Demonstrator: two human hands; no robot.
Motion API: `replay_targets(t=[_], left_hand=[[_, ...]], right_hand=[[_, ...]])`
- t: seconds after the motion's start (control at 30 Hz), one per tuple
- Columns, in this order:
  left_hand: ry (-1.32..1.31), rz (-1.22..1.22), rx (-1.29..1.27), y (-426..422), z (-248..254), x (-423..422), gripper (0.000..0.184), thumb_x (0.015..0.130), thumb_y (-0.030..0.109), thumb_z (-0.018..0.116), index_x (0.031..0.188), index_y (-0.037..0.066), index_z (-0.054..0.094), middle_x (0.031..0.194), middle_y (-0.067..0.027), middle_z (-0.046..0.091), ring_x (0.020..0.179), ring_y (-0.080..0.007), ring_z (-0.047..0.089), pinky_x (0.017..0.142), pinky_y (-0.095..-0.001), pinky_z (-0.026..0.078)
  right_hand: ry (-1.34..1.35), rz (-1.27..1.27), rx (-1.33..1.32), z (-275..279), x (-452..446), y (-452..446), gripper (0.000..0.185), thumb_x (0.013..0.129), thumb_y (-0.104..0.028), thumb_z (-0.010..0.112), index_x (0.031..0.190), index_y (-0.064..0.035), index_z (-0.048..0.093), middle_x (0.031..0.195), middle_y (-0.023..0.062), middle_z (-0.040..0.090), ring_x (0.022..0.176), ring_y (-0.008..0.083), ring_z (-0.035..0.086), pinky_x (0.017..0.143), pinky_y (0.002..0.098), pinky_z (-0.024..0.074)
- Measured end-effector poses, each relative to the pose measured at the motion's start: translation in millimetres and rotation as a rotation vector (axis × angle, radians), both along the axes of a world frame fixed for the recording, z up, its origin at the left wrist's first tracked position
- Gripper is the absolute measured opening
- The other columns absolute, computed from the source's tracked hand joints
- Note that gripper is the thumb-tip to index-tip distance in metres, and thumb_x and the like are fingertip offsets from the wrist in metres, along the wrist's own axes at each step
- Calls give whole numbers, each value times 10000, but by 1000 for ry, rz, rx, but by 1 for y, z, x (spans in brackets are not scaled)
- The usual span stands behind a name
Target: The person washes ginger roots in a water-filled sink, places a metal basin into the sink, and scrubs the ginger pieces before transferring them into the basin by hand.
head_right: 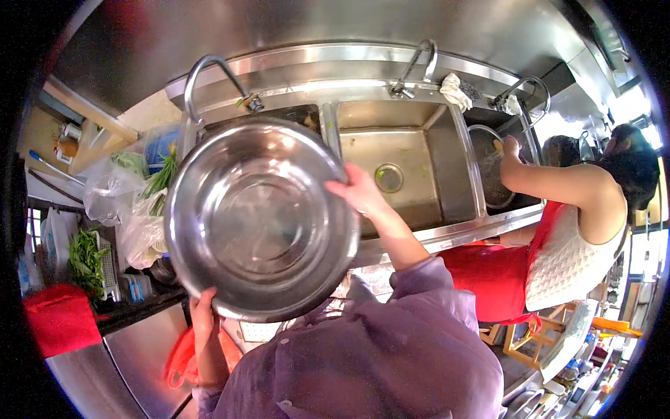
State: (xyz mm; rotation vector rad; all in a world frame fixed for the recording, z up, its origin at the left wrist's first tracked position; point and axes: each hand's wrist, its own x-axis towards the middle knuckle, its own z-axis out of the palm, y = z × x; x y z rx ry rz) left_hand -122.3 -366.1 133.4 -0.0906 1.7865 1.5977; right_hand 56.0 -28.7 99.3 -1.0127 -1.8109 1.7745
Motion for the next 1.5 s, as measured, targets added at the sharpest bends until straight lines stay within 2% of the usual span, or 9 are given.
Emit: replay_targets(t=[0.23,0.47,0.7,1.07,1.2,1.27,1.33,1.4,1.5], left_hand=[[66,-486,162,216,28,55,390,769,217,565,1055,-5,421,713,-86,544,456,-133,521,323,-226,399],[178,-675,-28,336,-64,95,681,726,210,588,1253,-14,220,953,-140,534,709,-185,577,490,-251,478],[301,-805,-91,267,-76,81,478,773,246,581,1170,56,395,1154,-117,454,909,-170,511,689,-287,450],[93,-613,23,203,-77,42,252,774,198,577,957,28,544,857,-62,583,756,-117,543,645,-234,445],[363,-886,57,212,-69,43,172,787,167,559,886,29,586,821,-44,601,742,-110,552,677,-238,443],[351,-1077,91,220,-68,51,153,771,154,561,824,16,600,755,-71,609,693,-127,563,650,-256,449],[361,-1436,159,229,-48,63,187,744,187,573,826,22,601,786,-89,612,693,-149,571,640,-277,452],[123,-1732,352,227,-62,90,215,766,191,545,891,19,582,800,-85,614,704,-164,569,647,-289,452],[-106,-1766,442,221,-17,79,241,768,131,515,973,5,532,791,-103,595,703,-165,555,651,-305,448]], right_hand=[[-22,-595,-71,-24,186,79,298,716,-60,554,995,28,493,875,91,564,776,151,526,688,264,426],[-447,-950,85,-65,256,102,353,659,-93,581,969,54,496,875,132,573,808,216,543,723,308,416],[-656,-931,142,-145,270,122,393,637,-194,602,893,91,514,817,193,573,758,282,555,687,350,424],[-619,-987,-202,-226,259,143,452,617,-155,620,948,131,509,944,219,559,856,249,556,712,326,438],[-1315,-862,-23,-165,212,128,635,680,-324,595,1209,-94,330,1153,133,451,1015,325,470,840,424,395],[-1172,-813,513,-109,156,118,571,701,-338,594,1160,-62,395,1018,162,542,908,327,531,777,375,427],[-450,-609,577,-90,99,124,326,751,-211,564,1004,-9,520,786,132,608,681,236,590,610,306,478],[37,-664,-94,-20,4,110,257,782,-201,536,956,-12,539,813,141,603,671,200,587,542,278,479],[240,-853,-154,0,-76,152,188,783,-128,486,871,38,505,765,167,589,582,224,592,468,273,478]])
